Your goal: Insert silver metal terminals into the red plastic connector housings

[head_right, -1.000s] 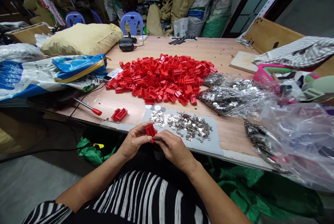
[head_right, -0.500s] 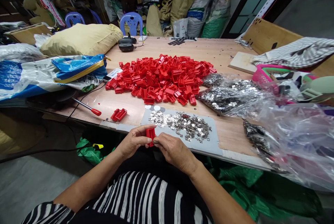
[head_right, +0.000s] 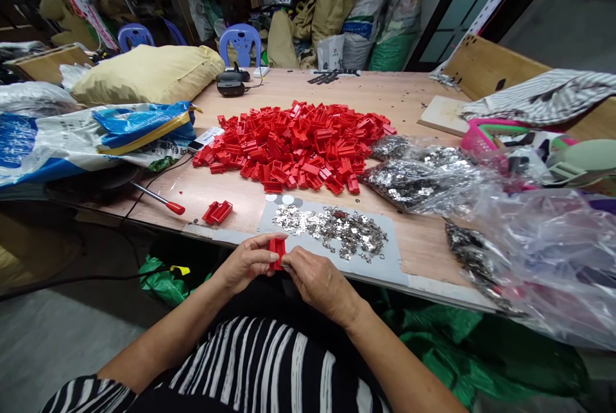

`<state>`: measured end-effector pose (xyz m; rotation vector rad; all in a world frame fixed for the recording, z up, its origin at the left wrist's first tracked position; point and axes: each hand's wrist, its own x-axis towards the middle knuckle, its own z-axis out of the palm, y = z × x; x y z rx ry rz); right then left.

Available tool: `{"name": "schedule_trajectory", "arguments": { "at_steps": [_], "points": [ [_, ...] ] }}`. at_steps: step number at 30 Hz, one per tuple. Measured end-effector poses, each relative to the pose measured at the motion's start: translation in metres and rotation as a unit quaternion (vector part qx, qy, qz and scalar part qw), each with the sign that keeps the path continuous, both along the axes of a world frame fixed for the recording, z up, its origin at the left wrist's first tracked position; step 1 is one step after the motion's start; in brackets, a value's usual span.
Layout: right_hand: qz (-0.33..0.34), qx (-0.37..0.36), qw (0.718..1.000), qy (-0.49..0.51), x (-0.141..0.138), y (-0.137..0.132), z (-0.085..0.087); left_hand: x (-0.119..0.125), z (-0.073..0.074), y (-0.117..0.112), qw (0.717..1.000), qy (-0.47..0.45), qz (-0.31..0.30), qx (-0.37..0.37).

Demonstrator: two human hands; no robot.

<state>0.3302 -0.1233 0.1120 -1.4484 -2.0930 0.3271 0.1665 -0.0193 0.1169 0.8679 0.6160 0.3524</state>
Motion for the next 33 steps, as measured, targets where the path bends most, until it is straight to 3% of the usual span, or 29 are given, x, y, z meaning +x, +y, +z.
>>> {"name": "schedule_trajectory", "arguments": {
  "at_steps": [7,26,30,33],
  "points": [
    [-0.03,0.029,0.997,0.06,-0.0048,-0.0034,-0.0063,0.0022,-0.0004,0.0003,0.999,-0.027,0.016,-0.025],
    [-0.04,0.052,0.995,0.072,-0.0039,-0.0038,-0.0069,0.0026,0.0008,-0.0011,0.999,-0.029,0.03,-0.019],
    [-0.035,0.035,0.994,0.101,-0.0047,-0.0043,-0.0049,0.002,0.0011,-0.0018,0.998,-0.043,0.035,-0.012],
    [-0.091,-0.014,0.985,0.145,-0.0041,-0.0059,-0.0006,0.002,-0.0009,-0.0023,0.998,-0.048,0.043,0.001]
  ]
}}
